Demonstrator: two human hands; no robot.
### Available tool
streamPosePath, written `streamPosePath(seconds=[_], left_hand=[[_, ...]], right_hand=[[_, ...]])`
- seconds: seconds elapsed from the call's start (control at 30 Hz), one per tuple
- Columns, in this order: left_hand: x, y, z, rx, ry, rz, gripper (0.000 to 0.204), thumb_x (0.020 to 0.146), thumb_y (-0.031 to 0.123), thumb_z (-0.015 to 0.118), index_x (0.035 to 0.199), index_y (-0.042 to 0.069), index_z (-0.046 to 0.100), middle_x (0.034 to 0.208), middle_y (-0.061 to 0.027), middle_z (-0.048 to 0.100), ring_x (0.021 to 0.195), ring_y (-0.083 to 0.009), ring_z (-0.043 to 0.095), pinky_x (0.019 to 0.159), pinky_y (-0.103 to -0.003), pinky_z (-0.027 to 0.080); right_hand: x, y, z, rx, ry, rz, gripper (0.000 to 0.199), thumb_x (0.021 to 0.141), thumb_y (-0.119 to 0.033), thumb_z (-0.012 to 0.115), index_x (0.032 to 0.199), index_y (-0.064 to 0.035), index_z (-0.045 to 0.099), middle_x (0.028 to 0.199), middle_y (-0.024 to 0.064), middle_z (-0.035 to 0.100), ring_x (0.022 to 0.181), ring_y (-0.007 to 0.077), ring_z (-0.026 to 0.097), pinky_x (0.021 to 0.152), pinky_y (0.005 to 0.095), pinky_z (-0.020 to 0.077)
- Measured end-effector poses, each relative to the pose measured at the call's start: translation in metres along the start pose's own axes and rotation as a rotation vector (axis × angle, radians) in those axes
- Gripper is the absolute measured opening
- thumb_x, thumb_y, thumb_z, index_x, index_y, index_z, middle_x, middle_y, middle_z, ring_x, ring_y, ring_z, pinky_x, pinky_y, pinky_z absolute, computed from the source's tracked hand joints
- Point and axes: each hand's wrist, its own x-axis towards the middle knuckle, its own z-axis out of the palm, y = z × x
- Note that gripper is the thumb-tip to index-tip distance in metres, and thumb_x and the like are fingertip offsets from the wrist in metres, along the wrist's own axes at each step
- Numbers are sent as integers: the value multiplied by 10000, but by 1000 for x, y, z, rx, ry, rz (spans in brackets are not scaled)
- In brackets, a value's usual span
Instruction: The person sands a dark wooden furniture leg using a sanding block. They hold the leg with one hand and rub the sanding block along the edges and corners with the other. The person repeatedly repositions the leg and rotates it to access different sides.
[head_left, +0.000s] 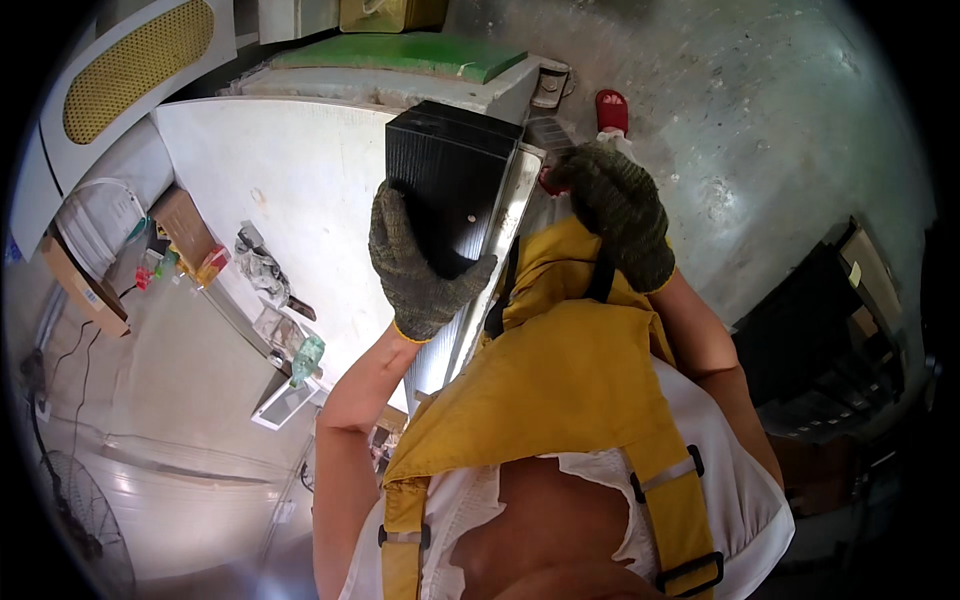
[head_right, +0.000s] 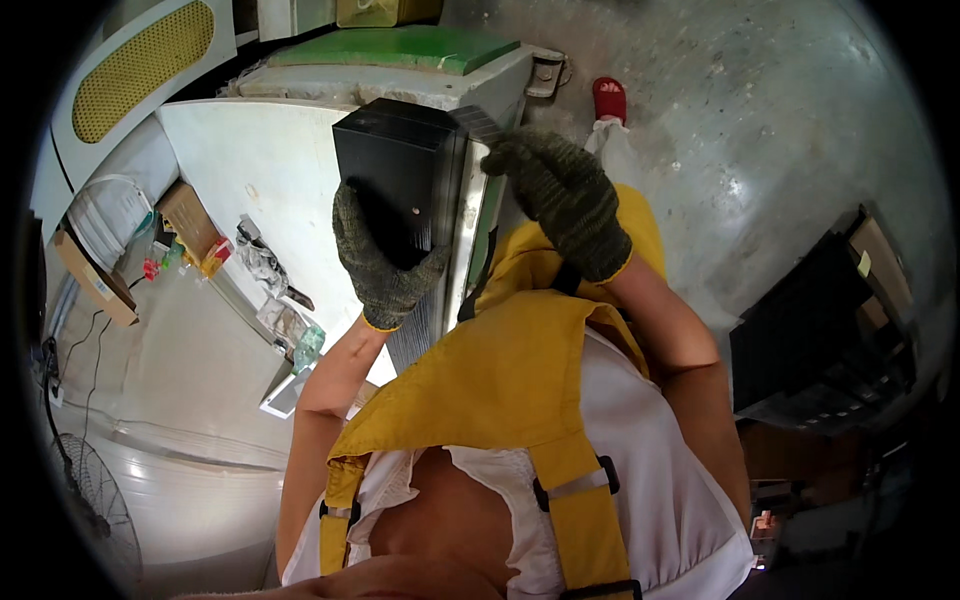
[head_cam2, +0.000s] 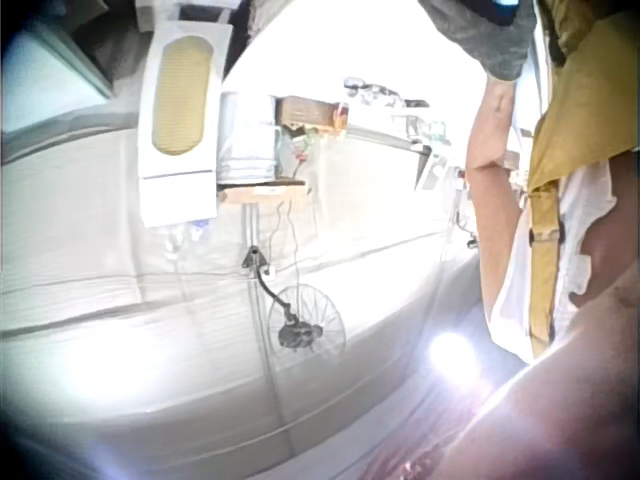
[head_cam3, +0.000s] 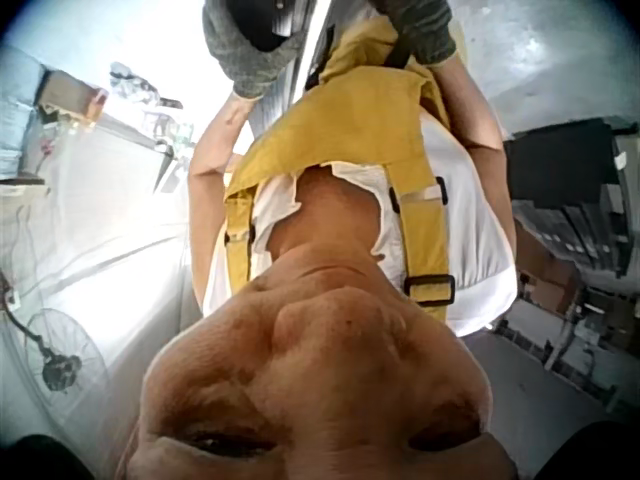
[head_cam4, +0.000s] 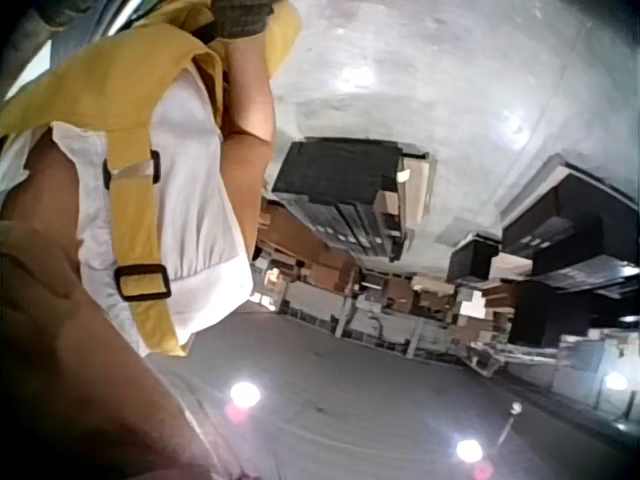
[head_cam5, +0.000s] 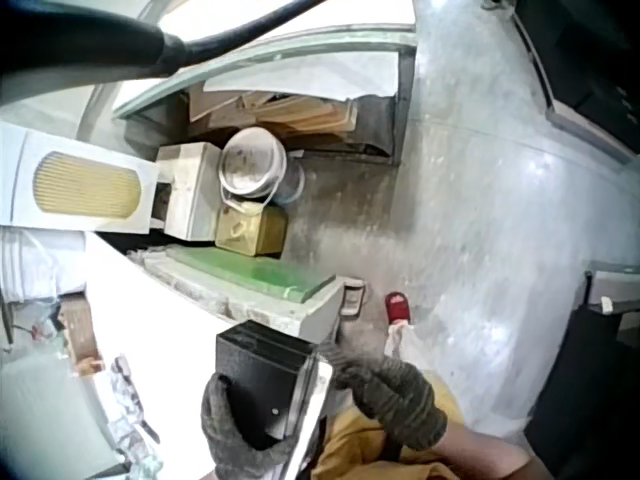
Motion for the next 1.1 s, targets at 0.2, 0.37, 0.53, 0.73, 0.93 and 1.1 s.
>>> streamPosePath(seconds=[0.2, 0.37, 0.53, 0.73, 0.93, 1.1], left_hand=[[0, -7, 5, 15, 4, 45, 1161, 617, 497, 818, 1462, -37, 228, 1417, -311, 343, 1253, -476, 400, 1037, -530, 330], [-2, -9, 7, 9, 36, 64, 1131, 636, 511, 807, 1452, -46, 258, 1414, -305, 356, 1248, -465, 417, 1024, -532, 349], [2, -4, 3, 30, 28, 57, 1112, 640, 520, 804, 1442, -48, 284, 1403, -301, 375, 1231, -462, 439, 1010, -532, 367], [0, -7, 6, -7, 36, 55, 1107, 640, 530, 799, 1437, -49, 296, 1390, -305, 389, 1230, -466, 441, 1010, -532, 368], [0, -3, 2, 47, 14, 37, 1125, 630, 529, 805, 1440, -55, 286, 1406, -306, 371, 1247, -471, 422, 1024, -536, 351], [-2, -5, 2, 57, -6, 45, 1134, 636, 532, 800, 1439, -71, 273, 1415, -314, 354, 1252, -481, 410, 1033, -537, 339]], right_hand=[[8, -8, 5, 18, -24, -120, 376, 782, -6, 640, 1158, -21, 630, 1174, 129, 635, 1043, 273, 632, 877, 355, 513], [5, -11, 4, -50, -143, -127, 293, 826, -82, 636, 1116, -54, 666, 1168, 111, 639, 1067, 261, 621, 884, 348, 504], [12, -15, -11, 294, -228, 220, 274, 830, -98, 643, 1101, -69, 672, 1136, 113, 645, 992, 270, 644, 830, 344, 517], [11, -2, -2, 54, -154, 26, 285, 820, -77, 655, 1105, -63, 660, 1110, 121, 648, 952, 292, 646, 794, 356, 524], [10, 64, 2, -151, -215, 56, 390, 824, -94, 595, 1213, -103, 612, 1165, 111, 631, 998, 269, 631, 819, 384, 516], [18, 5, -8, -67, -107, -140, 346, 802, -44, 652, 1147, -77, 647, 1195, 130, 623, 1052, 316, 611, 849, 381, 510]])
